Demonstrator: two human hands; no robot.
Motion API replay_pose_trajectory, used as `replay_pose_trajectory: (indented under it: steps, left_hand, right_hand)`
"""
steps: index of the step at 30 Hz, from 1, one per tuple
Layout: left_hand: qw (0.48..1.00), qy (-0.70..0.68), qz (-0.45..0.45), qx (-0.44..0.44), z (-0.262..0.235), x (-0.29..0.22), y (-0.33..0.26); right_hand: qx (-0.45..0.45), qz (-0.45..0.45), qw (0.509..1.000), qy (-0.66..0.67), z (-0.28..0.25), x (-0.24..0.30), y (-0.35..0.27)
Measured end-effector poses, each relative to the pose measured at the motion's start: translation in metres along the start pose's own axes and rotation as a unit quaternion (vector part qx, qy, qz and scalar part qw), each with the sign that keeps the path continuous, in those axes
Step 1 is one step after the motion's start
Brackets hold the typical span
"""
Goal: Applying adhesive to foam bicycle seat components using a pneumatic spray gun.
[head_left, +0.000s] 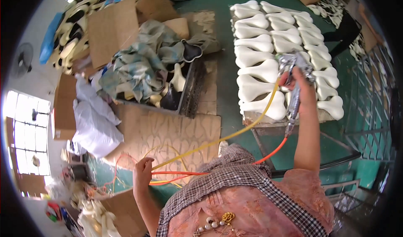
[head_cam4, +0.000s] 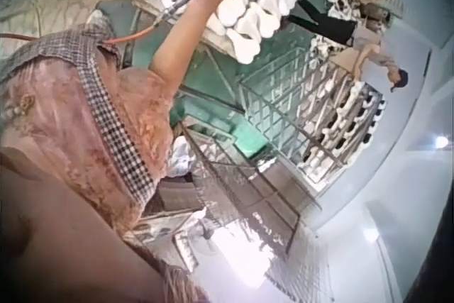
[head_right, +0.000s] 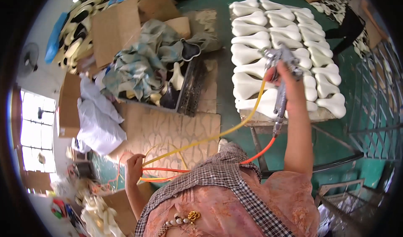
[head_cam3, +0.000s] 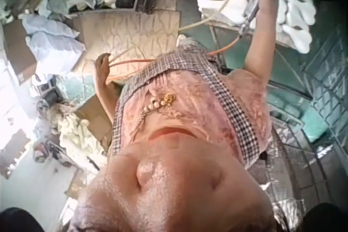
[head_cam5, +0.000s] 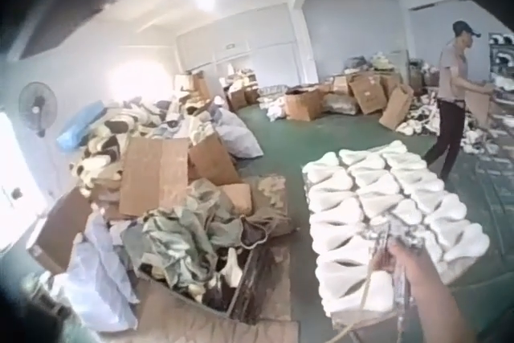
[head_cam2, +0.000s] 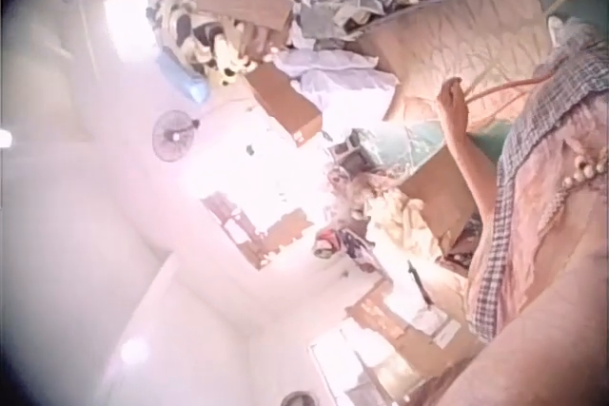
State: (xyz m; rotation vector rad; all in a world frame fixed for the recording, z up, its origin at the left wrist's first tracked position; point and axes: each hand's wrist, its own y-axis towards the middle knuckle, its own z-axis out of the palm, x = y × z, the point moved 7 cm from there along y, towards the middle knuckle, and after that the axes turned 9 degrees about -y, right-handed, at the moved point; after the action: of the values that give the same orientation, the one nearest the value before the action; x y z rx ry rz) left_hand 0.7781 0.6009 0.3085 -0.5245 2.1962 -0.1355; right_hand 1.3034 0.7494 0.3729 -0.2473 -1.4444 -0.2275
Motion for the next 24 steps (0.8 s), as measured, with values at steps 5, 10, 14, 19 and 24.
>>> replay_pose_trajectory:
  steps: [5,10,14,19,24]
  left_hand:
    - [0.986,0.076,0.088,0.12,0.053,-0.088,0.112]
    - [0.921,0.109,0.235,0.289,0.144,-0.183,0.207]
    - [0.84,0.132,0.325,0.415,0.225,-0.242,0.273]
    - [0.754,0.106,0.443,0.473,0.311,-0.284,0.367]
    - [0.726,0.078,0.327,0.6,0.336,-0.341,0.46]
  right_hand:
    - [0.004,0.027,0.993,-0.113,-0.008,-0.01,0.007]
    - [-0.104,0.012,0.977,-0.184,-0.027,0.007,0.027]
    - [-0.176,0.008,0.962,-0.209,-0.01,0.031,0.071]
    - [-0.22,0.024,0.945,-0.239,0.024,0.05,0.183]
    - [-0.276,0.06,0.931,-0.233,0.041,0.072,0.314]
